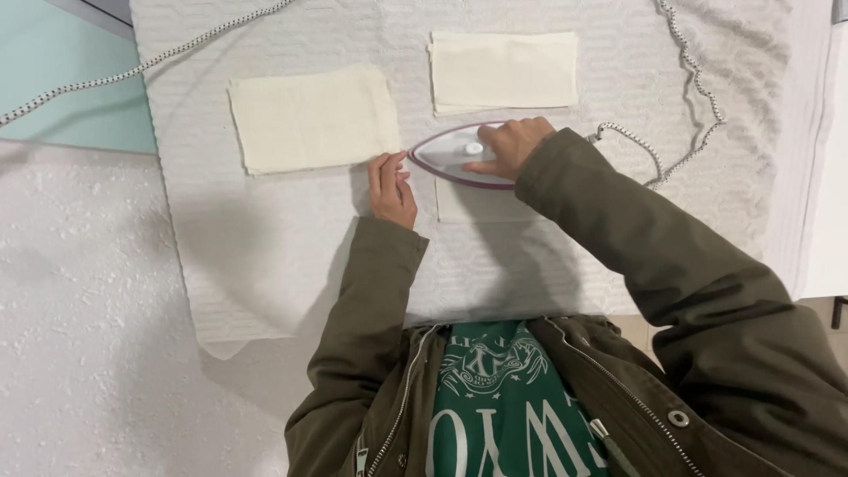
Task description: Ironing small rectangular pieces of white fabric on a padded surface.
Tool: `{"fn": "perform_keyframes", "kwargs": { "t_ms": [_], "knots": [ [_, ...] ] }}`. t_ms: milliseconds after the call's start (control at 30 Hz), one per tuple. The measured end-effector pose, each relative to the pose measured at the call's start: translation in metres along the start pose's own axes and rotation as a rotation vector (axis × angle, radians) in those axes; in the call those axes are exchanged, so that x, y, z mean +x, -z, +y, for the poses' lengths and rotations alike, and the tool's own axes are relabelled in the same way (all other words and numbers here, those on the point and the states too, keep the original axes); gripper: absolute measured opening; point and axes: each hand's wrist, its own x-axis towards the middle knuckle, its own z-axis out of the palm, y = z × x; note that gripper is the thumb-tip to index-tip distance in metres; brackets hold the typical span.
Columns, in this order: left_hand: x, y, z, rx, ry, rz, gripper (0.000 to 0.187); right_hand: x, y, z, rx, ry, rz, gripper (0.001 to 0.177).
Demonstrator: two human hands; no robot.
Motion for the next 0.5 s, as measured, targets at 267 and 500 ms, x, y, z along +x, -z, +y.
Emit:
{"fn": "perform_keyframes", "kwargs": {
  "t_ms": [267,500],
  "knots": [
    [0.0,0.0,0.0,0.002,-0.008,0.0,0.047,0.001,-0.003,0.0,0.011,0.007,0.085,0.065],
    [0.008,0.008,0.015,0.108,-0.207,-0.13,0.056,-0.019,0.0,0.012,0.066,-0.013,0.06,0.066]
  ]
}}
